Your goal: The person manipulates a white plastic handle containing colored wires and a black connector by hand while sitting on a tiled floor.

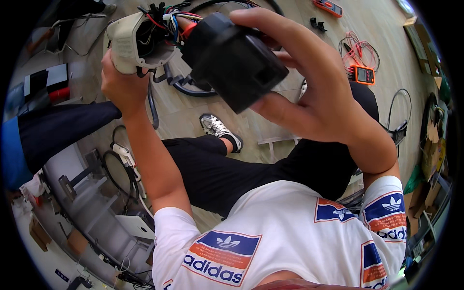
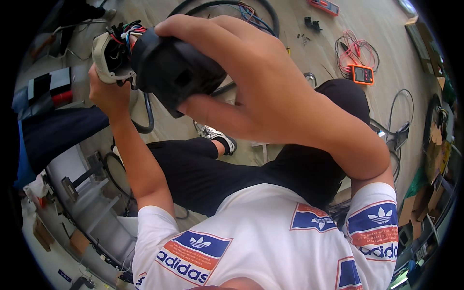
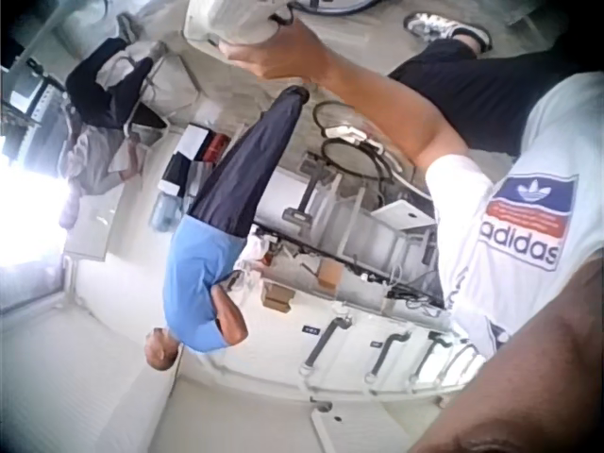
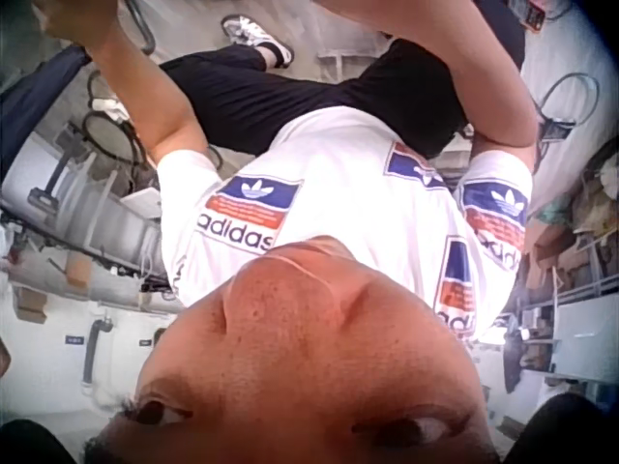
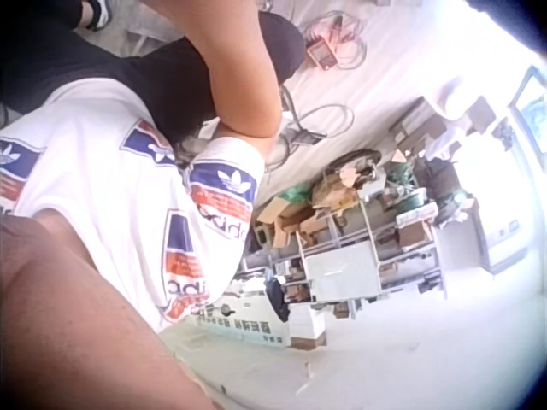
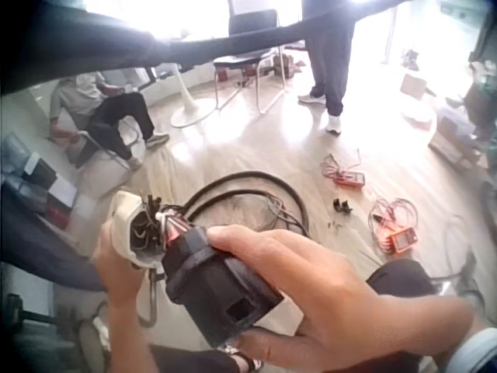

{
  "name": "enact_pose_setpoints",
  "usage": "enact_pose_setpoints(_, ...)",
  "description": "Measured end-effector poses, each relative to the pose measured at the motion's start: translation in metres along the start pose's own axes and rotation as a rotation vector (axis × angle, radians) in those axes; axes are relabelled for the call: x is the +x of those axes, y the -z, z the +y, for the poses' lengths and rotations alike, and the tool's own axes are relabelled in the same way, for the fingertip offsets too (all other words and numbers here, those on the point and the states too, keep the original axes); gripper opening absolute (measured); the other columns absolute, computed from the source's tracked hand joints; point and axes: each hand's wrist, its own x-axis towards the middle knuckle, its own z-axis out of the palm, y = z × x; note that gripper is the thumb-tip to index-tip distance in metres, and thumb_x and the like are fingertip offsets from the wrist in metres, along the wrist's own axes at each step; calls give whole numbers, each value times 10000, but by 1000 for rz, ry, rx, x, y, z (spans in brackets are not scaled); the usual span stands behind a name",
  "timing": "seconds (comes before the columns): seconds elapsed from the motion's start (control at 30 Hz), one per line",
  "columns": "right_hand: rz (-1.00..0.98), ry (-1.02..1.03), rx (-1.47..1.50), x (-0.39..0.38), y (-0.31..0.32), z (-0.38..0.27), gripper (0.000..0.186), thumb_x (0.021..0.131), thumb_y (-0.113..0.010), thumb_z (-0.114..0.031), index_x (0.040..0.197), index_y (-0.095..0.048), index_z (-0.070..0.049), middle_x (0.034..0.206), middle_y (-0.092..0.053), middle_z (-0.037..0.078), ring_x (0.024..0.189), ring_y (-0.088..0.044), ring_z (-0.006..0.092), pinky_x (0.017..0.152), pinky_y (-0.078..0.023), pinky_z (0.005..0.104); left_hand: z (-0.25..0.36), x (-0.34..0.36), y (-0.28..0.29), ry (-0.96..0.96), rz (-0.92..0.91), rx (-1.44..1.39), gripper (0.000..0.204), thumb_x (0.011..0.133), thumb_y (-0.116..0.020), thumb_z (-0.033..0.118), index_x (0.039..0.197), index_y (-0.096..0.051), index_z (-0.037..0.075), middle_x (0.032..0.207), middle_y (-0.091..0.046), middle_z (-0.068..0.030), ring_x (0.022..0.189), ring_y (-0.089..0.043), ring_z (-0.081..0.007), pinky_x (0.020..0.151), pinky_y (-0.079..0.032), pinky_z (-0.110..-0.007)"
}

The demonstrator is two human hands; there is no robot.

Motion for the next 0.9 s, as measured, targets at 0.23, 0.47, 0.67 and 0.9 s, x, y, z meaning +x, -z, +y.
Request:
enact_pose_setpoints(0.23, -150, 157, -26, 1, -6, -19, 729, 722, -823, -128, 1358, -503, 26, 1253, -577, 140, 1056, -581, 297, 771, -516, 313, -14, 5, 27, -9, 78, -92, 602, 610, -873, 240, 1133, -608, 106, 1012, -713, -111, 918, -693, -352, 781, -556, -393)
enact_pose_setpoints(0.47, -80, 267, 81, -16, -39, -23, 670, 772, -840, -140, 1332, -515, 37, 1256, -432, 258, 971, -651, 340, 809, -549, 352, -30, 3, 35, 26, 143, -190, 544, 621, -869, 273, 1077, -630, 97, 945, -726, -96, 874, -713, -328, 755, -557, -353)
enact_pose_setpoints(0.67, 4, 263, 110, -20, -57, -37, 606, 795, -826, -82, 1312, -542, 54, 1316, -338, 282, 937, -685, 344, 842, -544, 345, -30, 6, 36, -26, 186, -301, 546, 606, -879, 289, 1057, -635, 101, 914, -730, -80, 838, -729, -280, 736, -555, -322)
enact_pose_setpoints(0.9, 7, 274, 46, -17, -62, -34, 633, 771, -845, -85, 1312, -547, 55, 1312, -344, 283, 935, -687, 341, 832, -540, 331, -35, 12, 32, -91, 142, -151, 447, 669, -837, 310, 1014, -649, 96, 894, -723, -90, 824, -724, -302, 698, -557, -328)
